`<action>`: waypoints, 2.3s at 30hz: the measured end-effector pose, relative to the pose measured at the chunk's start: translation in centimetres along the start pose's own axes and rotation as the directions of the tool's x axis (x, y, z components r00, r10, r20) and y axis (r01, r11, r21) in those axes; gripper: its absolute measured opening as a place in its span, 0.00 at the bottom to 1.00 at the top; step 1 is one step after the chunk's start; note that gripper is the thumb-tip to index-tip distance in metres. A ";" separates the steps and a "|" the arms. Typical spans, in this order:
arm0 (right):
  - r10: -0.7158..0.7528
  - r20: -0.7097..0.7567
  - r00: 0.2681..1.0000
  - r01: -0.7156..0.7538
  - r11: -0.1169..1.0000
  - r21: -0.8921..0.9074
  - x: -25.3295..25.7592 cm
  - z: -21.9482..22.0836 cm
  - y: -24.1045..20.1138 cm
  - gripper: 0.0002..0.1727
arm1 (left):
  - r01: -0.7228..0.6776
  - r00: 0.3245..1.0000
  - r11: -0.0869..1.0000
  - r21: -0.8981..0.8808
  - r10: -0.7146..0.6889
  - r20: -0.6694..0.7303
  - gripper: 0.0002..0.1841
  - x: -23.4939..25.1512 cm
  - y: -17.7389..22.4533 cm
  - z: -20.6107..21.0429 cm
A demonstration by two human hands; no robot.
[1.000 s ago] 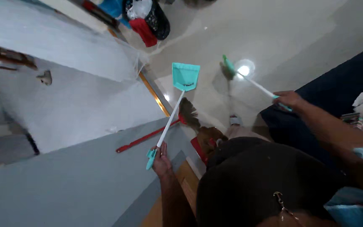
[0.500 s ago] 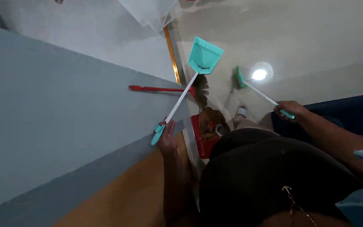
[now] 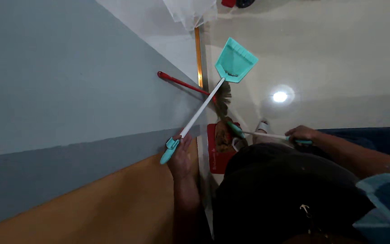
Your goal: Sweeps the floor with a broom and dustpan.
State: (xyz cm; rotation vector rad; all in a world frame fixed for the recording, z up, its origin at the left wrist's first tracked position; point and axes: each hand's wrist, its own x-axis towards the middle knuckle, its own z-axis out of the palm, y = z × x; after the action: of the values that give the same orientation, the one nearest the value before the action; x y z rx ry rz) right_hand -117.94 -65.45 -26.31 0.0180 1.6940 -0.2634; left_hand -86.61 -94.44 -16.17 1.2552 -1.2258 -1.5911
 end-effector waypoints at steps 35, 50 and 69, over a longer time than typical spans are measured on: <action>-0.270 -0.233 0.934 0.192 0.931 -0.310 10.2 -22.5 -7.6 0.17 | -0.142 0.990 0.985 -0.101 0.142 -0.016 0.15 2.5 4.6 17.9; -0.011 -0.074 0.997 0.016 0.997 0.070 9.0 -34.1 -1.3 0.12 | -0.206 0.975 0.978 -0.021 0.203 -0.086 0.13 5.9 8.7 27.5; -0.258 -0.084 0.962 0.272 0.920 0.284 8.1 -28.8 -21.6 0.23 | -0.191 0.979 0.978 -0.083 0.196 0.058 0.12 22.5 10.8 30.5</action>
State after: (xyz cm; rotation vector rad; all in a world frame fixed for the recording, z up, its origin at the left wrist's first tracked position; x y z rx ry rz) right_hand -150.78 -82.32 -27.34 0.0145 1.6881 -0.7226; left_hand -121.57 -111.44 -9.57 1.0099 -1.2744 -1.5320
